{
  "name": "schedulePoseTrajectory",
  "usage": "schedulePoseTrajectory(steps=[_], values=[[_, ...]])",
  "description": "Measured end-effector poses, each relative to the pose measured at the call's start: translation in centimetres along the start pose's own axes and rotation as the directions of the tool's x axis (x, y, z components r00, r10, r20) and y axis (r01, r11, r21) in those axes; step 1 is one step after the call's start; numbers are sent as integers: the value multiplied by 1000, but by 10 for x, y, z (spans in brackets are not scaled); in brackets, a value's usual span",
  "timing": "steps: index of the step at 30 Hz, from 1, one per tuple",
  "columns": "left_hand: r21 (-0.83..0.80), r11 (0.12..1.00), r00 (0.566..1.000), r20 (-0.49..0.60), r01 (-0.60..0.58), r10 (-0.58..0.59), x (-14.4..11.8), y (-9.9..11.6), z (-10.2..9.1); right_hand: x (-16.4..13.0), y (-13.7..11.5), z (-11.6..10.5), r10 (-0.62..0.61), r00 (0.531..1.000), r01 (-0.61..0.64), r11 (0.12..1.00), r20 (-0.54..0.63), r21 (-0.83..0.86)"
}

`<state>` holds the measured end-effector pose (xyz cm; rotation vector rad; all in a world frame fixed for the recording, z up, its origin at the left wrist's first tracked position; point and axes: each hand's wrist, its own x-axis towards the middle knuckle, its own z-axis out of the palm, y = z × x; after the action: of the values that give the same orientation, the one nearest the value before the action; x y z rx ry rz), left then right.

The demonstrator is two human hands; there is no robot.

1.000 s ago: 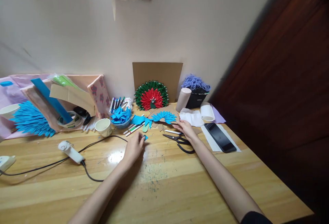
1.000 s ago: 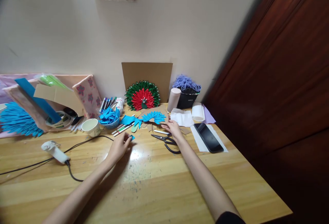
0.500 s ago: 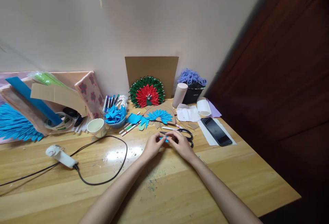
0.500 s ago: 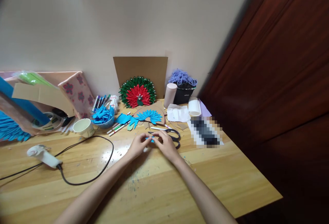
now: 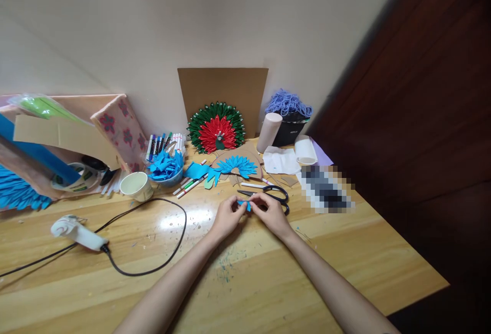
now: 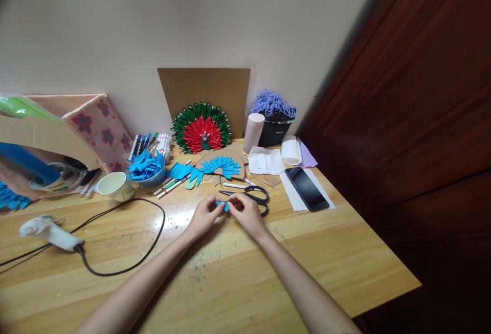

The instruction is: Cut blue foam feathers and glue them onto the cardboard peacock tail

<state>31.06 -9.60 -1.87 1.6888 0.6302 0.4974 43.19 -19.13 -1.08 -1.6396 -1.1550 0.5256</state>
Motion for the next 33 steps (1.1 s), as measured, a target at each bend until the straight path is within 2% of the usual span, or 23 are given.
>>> schedulePoseTrajectory(steps=[4, 8, 16, 20, 24, 28, 33], values=[[-38, 999, 1000, -5, 15, -15, 0, 0, 0, -2, -2, -2, -123, 992, 119, 985, -28, -122], [-107, 994, 999, 6, 37, -37, 0, 0, 0, -3, -3, -4, -239, 971, 233, 949, -3, -210], [-272, 959, 997, 53, 75, -63, 2, -1, -1, -2, -2, -6, -388, 915, 401, 856, 108, -326], [-283, 957, 997, 59, 67, -52, 1, -1, -2, -3, -2, -6, -421, 896, 443, 820, 141, -364], [-301, 951, 995, 86, 74, -50, 1, 0, -4, -3, -3, -5, -418, 896, 442, 814, 147, -377], [-291, 955, 997, 64, 52, -35, 2, 0, -4, -3, -5, -6, -384, 920, 390, 866, 83, -312], [-230, 973, 999, 37, 21, -13, -1, 1, -3, -3, -5, -6, -209, 978, 210, 964, 20, -162]])
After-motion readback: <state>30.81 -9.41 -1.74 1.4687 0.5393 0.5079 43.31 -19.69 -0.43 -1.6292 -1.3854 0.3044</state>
